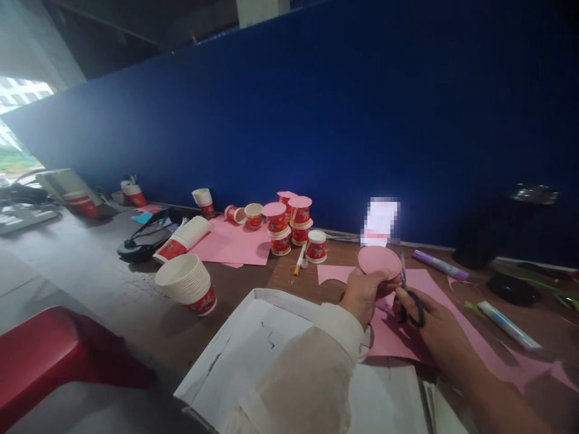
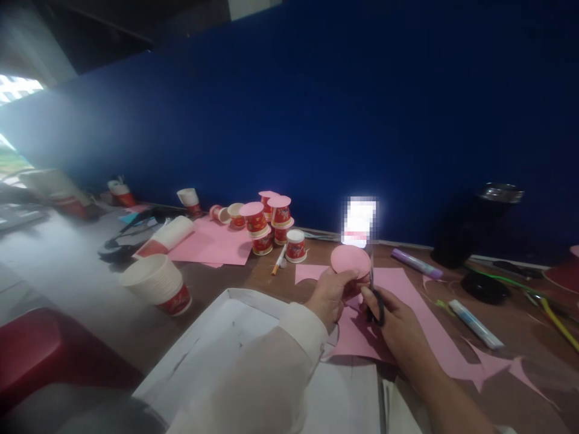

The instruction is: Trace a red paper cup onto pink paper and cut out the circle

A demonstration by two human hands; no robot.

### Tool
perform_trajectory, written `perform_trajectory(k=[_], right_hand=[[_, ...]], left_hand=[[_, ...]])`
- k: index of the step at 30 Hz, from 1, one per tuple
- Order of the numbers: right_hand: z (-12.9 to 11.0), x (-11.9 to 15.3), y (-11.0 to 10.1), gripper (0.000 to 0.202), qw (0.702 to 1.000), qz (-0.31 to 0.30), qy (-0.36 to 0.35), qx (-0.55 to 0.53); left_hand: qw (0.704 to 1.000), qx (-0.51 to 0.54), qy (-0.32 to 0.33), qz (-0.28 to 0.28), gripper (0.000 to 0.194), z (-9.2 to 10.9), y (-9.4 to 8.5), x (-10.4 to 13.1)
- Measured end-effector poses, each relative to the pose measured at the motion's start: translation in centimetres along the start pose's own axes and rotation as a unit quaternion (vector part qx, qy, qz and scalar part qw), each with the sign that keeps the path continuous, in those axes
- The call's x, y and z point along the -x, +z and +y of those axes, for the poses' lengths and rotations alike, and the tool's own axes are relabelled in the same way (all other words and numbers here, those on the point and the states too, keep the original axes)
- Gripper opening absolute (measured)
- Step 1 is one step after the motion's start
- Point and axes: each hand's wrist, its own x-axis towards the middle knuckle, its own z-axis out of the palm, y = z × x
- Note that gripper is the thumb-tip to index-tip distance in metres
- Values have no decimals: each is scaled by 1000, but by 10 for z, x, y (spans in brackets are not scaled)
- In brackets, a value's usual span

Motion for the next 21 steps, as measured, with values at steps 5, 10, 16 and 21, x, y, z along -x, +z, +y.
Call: perform_trajectory(k=[5,10,16,21], right_hand=[[-4,0,0,59,1000,4,5,1],[-7,2,-1,59,1000,0,9,1],[-2,1,-1,58,1000,0,10,18],[4,-1,-1,56,1000,2,0,11]], left_hand=[[1000,2,-2,2,20,0,0,0],[1000,0,-6,4,20,1,1,2],[1000,-9,-9,7,21,2,1,1],[1000,-9,-13,6,18,3,1,1]])
